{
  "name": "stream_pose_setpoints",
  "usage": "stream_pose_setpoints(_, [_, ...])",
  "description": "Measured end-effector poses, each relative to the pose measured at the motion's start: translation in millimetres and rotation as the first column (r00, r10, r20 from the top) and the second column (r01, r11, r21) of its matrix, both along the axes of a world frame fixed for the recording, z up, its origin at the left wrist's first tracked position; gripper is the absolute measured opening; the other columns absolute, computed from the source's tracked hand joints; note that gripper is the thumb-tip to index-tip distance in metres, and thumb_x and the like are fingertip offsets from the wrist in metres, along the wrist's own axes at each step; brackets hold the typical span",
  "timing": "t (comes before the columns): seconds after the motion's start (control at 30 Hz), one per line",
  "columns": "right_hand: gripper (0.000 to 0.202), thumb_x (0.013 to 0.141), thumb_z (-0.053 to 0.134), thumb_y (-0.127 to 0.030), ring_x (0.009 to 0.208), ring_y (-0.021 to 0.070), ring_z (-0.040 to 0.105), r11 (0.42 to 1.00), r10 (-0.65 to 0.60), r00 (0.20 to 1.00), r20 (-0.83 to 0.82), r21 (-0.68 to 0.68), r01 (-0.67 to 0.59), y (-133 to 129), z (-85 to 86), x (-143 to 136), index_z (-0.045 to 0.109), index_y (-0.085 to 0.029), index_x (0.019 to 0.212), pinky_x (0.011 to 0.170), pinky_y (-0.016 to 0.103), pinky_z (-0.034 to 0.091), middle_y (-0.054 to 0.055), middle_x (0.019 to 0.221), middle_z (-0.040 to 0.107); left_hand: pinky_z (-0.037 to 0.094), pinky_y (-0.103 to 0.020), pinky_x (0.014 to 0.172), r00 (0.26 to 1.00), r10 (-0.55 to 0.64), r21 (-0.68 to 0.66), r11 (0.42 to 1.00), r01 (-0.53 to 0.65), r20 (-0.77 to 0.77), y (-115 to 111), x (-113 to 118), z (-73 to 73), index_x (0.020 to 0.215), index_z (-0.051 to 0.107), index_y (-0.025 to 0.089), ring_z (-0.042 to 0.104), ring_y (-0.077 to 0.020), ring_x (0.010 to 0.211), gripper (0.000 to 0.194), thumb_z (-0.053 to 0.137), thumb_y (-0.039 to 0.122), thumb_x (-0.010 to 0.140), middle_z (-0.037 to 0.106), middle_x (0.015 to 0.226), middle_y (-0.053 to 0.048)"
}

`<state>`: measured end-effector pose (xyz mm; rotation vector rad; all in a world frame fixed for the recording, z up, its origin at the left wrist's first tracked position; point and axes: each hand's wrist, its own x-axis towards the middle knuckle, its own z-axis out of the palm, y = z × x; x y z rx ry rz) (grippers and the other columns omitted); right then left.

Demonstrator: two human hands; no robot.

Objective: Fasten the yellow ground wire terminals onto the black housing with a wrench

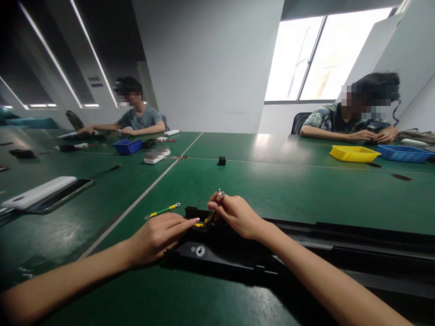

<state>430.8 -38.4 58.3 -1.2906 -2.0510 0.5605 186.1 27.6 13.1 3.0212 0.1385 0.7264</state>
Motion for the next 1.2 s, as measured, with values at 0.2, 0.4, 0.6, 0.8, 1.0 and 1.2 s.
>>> stream_pose_setpoints(0.2, [0.03, 0.096, 0.035, -0.04, 0.057, 0.0124, 0.055, 1.0, 0.004, 1.0, 0.004, 0.009, -0.004, -1.1, 0.5, -0.1, 0.049, -0.017, 0.084, 0.058, 0.024, 0.043, 0.001, 0.066, 0.058, 0.051, -0.038, 0.078, 1.0, 0.003, -0.004, 1.0, -0.003, 0.002, -0.1, 0.9, 0.7, 0.134, 0.042, 0.012, 0.059, -0.0224, 0.091, 0.041, 0.041, 0.013, 0.092, 0.063, 0.105, -0.013])
stream_pose_setpoints(0.4, [0.036, 0.096, 0.032, -0.045, 0.056, 0.0127, 0.054, 0.997, -0.063, 0.998, 0.021, 0.054, 0.062, -0.2, -2.2, 0.6, 0.05, -0.018, 0.082, 0.055, 0.023, 0.041, 0.001, 0.064, 0.057, 0.052, -0.038, 0.079, 1.0, 0.007, 0.004, 1.0, -0.007, 0.003, -0.5, 0.8, 1.5, 0.134, 0.042, 0.012, 0.059, -0.0219, 0.092, 0.042, 0.041, 0.012, 0.092, 0.063, 0.106, -0.013])
stream_pose_setpoints(0.6, [0.034, 0.097, 0.033, -0.044, 0.053, 0.0121, 0.053, 0.998, -0.063, 0.998, 0.026, 0.03, 0.062, -1.1, -0.9, 0.1, 0.05, -0.018, 0.084, 0.053, 0.023, 0.04, 0.001, 0.066, 0.058, 0.052, -0.037, 0.078, 1.0, 0.006, 0.003, 1.0, -0.006, 0.002, -0.6, 0.1, 1.6, 0.134, 0.042, 0.012, 0.059, -0.0219, 0.092, 0.043, 0.042, 0.012, 0.091, 0.063, 0.105, -0.013])
stream_pose_setpoints(0.8, [0.034, 0.097, 0.032, -0.045, 0.061, 0.0146, 0.058, 0.998, -0.041, 0.999, 0.026, 0.039, 0.04, 0.2, -1.0, 0.1, 0.051, -0.018, 0.086, 0.059, 0.025, 0.043, 0.002, 0.068, 0.06, 0.052, -0.037, 0.079, 1.0, 0.008, 0.003, 1.0, -0.008, 0.002, -0.7, 0.0, 1.7, 0.134, 0.042, 0.012, 0.059, -0.0217, 0.092, 0.043, 0.041, 0.012, 0.091, 0.063, 0.105, -0.013])
stream_pose_setpoints(1.0, [0.036, 0.096, 0.032, -0.047, 0.061, 0.0148, 0.058, 0.998, -0.038, 0.999, 0.03, 0.043, 0.037, -0.2, -0.6, -0.1, 0.051, -0.018, 0.086, 0.06, 0.025, 0.044, 0.002, 0.068, 0.06, 0.052, -0.037, 0.078, 1.0, 0.007, 0.009, 1.0, -0.007, 0.006, -0.9, 0.8, 1.2, 0.133, 0.043, 0.012, 0.059, -0.0221, 0.091, 0.041, 0.041, 0.012, 0.092, 0.063, 0.105, -0.013])
stream_pose_setpoints(1.2, [0.036, 0.096, 0.033, -0.047, 0.058, 0.0138, 0.057, 0.999, -0.047, 0.999, 0.016, 0.019, 0.046, -1.5, 1.2, -1.1, 0.051, -0.018, 0.086, 0.056, 0.024, 0.042, 0.002, 0.066, 0.06, 0.052, -0.038, 0.078, 1.0, 0.005, 0.005, 1.0, -0.005, 0.007, -0.7, 1.0, 1.9, 0.133, 0.043, 0.012, 0.059, -0.0218, 0.091, 0.042, 0.041, 0.013, 0.092, 0.064, 0.104, -0.014])
